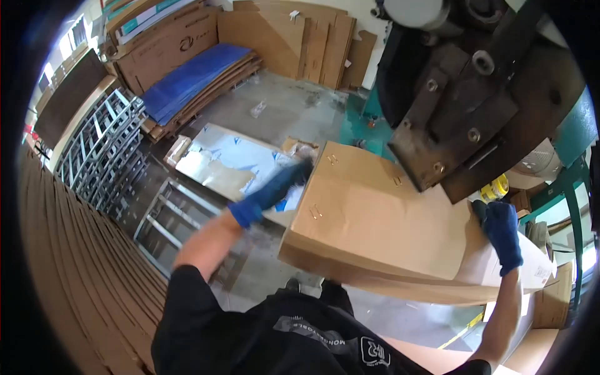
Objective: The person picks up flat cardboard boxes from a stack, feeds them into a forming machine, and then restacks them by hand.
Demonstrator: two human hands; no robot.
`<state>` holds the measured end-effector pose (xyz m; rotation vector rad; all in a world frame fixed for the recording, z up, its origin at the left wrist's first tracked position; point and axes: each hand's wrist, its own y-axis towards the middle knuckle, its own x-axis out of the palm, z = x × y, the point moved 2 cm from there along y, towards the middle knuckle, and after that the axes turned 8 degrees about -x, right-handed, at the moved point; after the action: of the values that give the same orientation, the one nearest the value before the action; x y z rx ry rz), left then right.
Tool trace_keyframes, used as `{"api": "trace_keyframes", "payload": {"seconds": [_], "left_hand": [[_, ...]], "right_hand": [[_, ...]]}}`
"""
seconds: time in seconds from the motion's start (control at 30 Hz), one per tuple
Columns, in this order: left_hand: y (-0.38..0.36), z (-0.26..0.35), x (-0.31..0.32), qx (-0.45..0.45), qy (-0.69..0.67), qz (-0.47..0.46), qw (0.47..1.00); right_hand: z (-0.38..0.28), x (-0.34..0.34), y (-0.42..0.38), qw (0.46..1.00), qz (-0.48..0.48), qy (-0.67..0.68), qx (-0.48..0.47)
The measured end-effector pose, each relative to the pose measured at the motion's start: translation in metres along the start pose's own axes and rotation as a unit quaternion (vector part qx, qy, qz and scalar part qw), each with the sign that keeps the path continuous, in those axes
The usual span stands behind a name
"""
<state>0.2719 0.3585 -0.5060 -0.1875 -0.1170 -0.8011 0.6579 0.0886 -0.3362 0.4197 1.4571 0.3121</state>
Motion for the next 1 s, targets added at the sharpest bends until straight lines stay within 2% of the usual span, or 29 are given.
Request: {"api": "trace_keyframes", "payload": {"seconds": [0.03, 0.07, 0.1, 0.13, 0.17, 0.23, 0.3, 0.33, 0.37, 0.4, 0.47, 0.5, 0.53, 0.57, 0.6, 0.63, 0.67, 0.7, 0.73, 0.77, 0.8, 0.83, 0.87, 0.9, 0.93, 0.97, 1.0], "left_hand": [[-0.023, 0.042, -0.004, -0.033, 0.019, -0.016, 0.999], [-0.039, 0.083, -0.005, 0.083, 0.216, -0.033, 0.972], [-0.055, 0.124, -0.006, 0.210, 0.388, -0.005, 0.897], [-0.070, 0.143, 0.025, 0.165, 0.233, -0.069, 0.956], [-0.075, 0.149, 0.077, 0.210, 0.244, -0.177, 0.930], [-0.084, 0.159, 0.180, 0.265, 0.224, -0.410, 0.843], [-0.062, 0.094, 0.263, 0.378, 0.413, -0.339, 0.756], [-0.040, 0.036, 0.295, 0.460, 0.400, -0.295, 0.736], [-0.023, 0.001, 0.312, 0.297, 0.494, -0.382, 0.722], [-0.020, -0.027, 0.318, 0.117, 0.575, -0.448, 0.674], [-0.022, -0.050, 0.302, 0.063, 0.613, -0.548, 0.565], [-0.031, -0.030, 0.272, 0.079, 0.587, -0.522, 0.615], [-0.039, -0.011, 0.242, 0.097, 0.556, -0.495, 0.660], [-0.028, 0.006, 0.200, 0.080, 0.604, -0.468, 0.640], [-0.013, 0.026, 0.150, 0.016, 0.654, -0.448, 0.610], [0.002, 0.046, 0.091, -0.016, 0.647, -0.412, 0.642], [0.005, 0.066, 0.023, -0.199, 0.613, -0.271, 0.714], [-0.004, 0.087, 0.031, -0.175, 0.613, -0.286, 0.716], [-0.014, 0.106, 0.052, -0.151, 0.610, -0.300, 0.717], [-0.022, 0.114, 0.074, -0.126, 0.605, -0.307, 0.723], [-0.024, 0.089, 0.098, 0.050, 0.591, -0.347, 0.726], [-0.030, 0.068, 0.133, 0.111, 0.590, -0.320, 0.733], [-0.027, 0.048, 0.169, 0.089, 0.537, -0.335, 0.769], [-0.026, 0.029, 0.199, 0.081, 0.508, -0.331, 0.791], [-0.020, 0.003, 0.215, 0.170, 0.526, -0.290, 0.781], [-0.016, -0.018, 0.224, 0.135, 0.551, -0.271, 0.777], [-0.013, -0.027, 0.229, 0.101, 0.577, -0.252, 0.771]], "right_hand": [[-0.015, 0.002, -0.012, 0.998, 0.024, -0.055, -0.005], [-0.052, -0.010, -0.016, 0.999, -0.011, -0.039, 0.024], [-0.074, -0.005, -0.025, 0.995, -0.037, -0.035, 0.086], [-0.104, 0.002, -0.031, 0.991, -0.065, 0.003, 0.119], [-0.131, 0.017, -0.030, 0.977, -0.168, 0.044, 0.125], [-0.200, 0.036, -0.032, 0.950, -0.209, 0.231, 0.030], [-0.248, 0.072, -0.035, 0.938, -0.144, 0.310, -0.051], [-0.271, 0.093, -0.032, 0.932, -0.094, 0.340, -0.089], [-0.290, 0.114, -0.027, 0.922, -0.038, 0.368, -0.114], [-0.304, 0.129, -0.031, 0.909, 0.016, 0.395, -0.130], [-0.314, 0.140, -0.057, 0.874, 0.110, 0.441, -0.169], [-0.302, 0.135, -0.082, 0.858, 0.116, 0.464, -0.187], [-0.268, 0.091, -0.114, 0.844, 0.016, 0.494, -0.207], [-0.234, 0.046, -0.147, 0.826, -0.085, 0.513, -0.218], [-0.186, 0.040, -0.210, 0.866, -0.076, 0.487, -0.080], [-0.135, 0.023, -0.294, 0.916, 0.028, 0.385, 0.108], [-0.094, -0.004, -0.370, 0.913, 0.149, 0.219, 0.311], [-0.066, -0.030, -0.426, 0.851, 0.249, 0.041, 0.461], [-0.043, -0.044, -0.467, 0.793, 0.296, -0.037, 0.532], [-0.035, -0.046, -0.454, 0.760, 0.349, 0.011, 0.548], [-0.009, -0.018, -0.469, 0.724, 0.384, 0.132, 0.557], [0.016, 0.035, -0.483, 0.682, 0.437, 0.298, 0.505], [0.068, 0.117, -0.509, 0.643, 0.381, 0.568, 0.344], [0.040, 0.147, -0.450, 0.592, 0.460, 0.491, 0.444], [0.024, 0.161, -0.418, 0.627, 0.386, 0.409, 0.539], [0.008, 0.175, -0.386, 0.646, 0.295, 0.331, 0.622], [-0.018, 0.170, -0.338, 0.635, 0.234, 0.329, 0.659]]}}
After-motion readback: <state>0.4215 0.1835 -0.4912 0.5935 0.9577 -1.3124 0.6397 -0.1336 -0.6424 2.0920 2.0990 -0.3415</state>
